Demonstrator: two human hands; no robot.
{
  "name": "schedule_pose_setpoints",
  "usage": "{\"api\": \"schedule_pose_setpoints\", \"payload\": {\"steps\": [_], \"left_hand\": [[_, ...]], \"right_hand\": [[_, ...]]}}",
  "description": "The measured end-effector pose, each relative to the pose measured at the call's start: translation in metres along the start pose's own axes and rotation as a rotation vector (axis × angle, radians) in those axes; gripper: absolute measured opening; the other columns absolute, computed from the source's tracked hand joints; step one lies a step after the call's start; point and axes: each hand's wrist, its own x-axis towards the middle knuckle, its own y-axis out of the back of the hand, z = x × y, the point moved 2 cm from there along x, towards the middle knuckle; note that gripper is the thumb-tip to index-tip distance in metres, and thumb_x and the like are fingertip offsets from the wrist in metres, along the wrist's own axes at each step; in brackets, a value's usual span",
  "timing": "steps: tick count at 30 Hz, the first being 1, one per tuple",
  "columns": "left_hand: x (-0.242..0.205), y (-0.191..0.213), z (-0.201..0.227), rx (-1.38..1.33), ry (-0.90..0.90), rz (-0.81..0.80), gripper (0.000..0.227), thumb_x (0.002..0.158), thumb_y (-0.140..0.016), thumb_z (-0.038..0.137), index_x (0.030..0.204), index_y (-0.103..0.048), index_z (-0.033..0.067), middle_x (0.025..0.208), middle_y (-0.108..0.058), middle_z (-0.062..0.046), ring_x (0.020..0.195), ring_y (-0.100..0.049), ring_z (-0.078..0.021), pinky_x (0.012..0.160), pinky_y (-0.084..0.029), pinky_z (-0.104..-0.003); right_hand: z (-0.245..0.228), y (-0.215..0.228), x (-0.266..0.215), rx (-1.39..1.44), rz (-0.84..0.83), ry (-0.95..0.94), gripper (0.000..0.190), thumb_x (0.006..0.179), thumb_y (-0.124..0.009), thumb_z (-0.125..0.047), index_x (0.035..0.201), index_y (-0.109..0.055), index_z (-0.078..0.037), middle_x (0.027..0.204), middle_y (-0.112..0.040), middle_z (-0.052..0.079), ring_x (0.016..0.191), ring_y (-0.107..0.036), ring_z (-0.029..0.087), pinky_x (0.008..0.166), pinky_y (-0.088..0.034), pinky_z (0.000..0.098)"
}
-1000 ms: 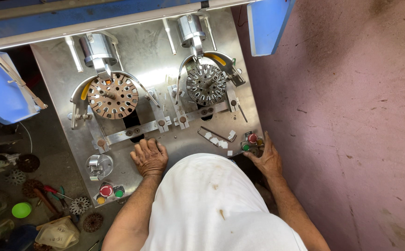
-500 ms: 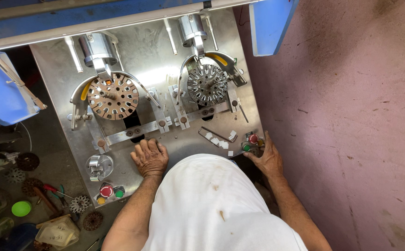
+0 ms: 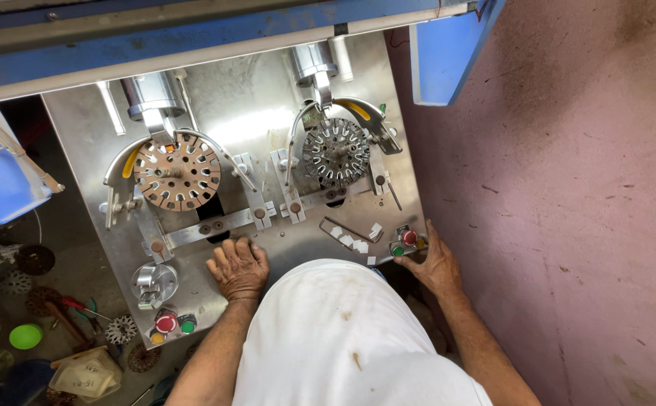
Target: The person assembles components of a spring-coiling machine. They place a metal spring into a cylindrical part, secure it with a clamp, and use an Allen key to tighten the assembly. They then install a gear-like component into the machine and adjust it.
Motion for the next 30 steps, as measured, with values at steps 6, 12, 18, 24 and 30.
{"api": "schedule_pose_setpoints", "payload": {"steps": [6, 12, 18, 24, 30], "left_hand": [[0.000, -0.006, -0.002, -0.019, -0.001, 0.024, 0.028, 0.089, -0.062, 0.035, 0.112, -0.054, 0.0192, 0.098, -0.051, -0.006, 0.093, -0.049, -0.0256, 0.083, -0.035, -0.047], [-0.003, -0.016, -0.005, -0.028, 0.002, 0.043, 0.030, 0.088, -0.065, 0.033, 0.113, -0.053, 0.0197, 0.098, -0.051, -0.006, 0.092, -0.049, -0.0269, 0.084, -0.035, -0.049], [-0.007, -0.023, -0.008, -0.031, 0.004, 0.026, 0.031, 0.089, -0.066, 0.031, 0.114, -0.053, 0.0200, 0.098, -0.050, -0.007, 0.094, -0.049, -0.0279, 0.086, -0.036, -0.050], [-0.011, -0.030, -0.009, -0.011, 0.006, 0.007, 0.032, 0.089, -0.067, 0.031, 0.114, -0.052, 0.0187, 0.098, -0.050, -0.008, 0.094, -0.048, -0.0287, 0.088, -0.036, -0.051], [-0.010, -0.029, -0.009, -0.019, 0.012, -0.008, 0.032, 0.088, -0.067, 0.032, 0.114, -0.052, 0.0201, 0.097, -0.051, -0.007, 0.095, -0.048, -0.0287, 0.086, -0.036, -0.051]], "right_hand": [[-0.011, 0.013, 0.013, -0.093, -0.115, -0.014, 0.129, 0.062, -0.085, -0.069, 0.160, -0.019, -0.015, 0.154, -0.045, 0.019, 0.138, -0.051, 0.036, 0.111, -0.047, 0.0523], [-0.024, 0.027, 0.034, -0.184, -0.284, -0.034, 0.132, 0.061, -0.088, -0.066, 0.160, -0.017, -0.016, 0.156, -0.042, 0.018, 0.140, -0.049, 0.035, 0.113, -0.046, 0.0519], [-0.035, 0.038, 0.057, -0.234, -0.422, -0.064, 0.136, 0.059, -0.090, -0.065, 0.160, -0.016, -0.013, 0.140, -0.057, 0.024, 0.131, -0.060, 0.037, 0.109, -0.052, 0.0505], [-0.044, 0.041, 0.066, -0.323, -0.498, -0.052, 0.139, 0.059, -0.090, -0.067, 0.159, -0.013, -0.009, 0.132, -0.062, 0.027, 0.121, -0.065, 0.038, 0.104, -0.056, 0.0497], [-0.049, 0.041, 0.068, -0.336, -0.489, -0.020, 0.139, 0.059, -0.089, -0.068, 0.158, -0.015, -0.004, 0.125, -0.066, 0.027, 0.114, -0.069, 0.038, 0.098, -0.059, 0.0495]]}}
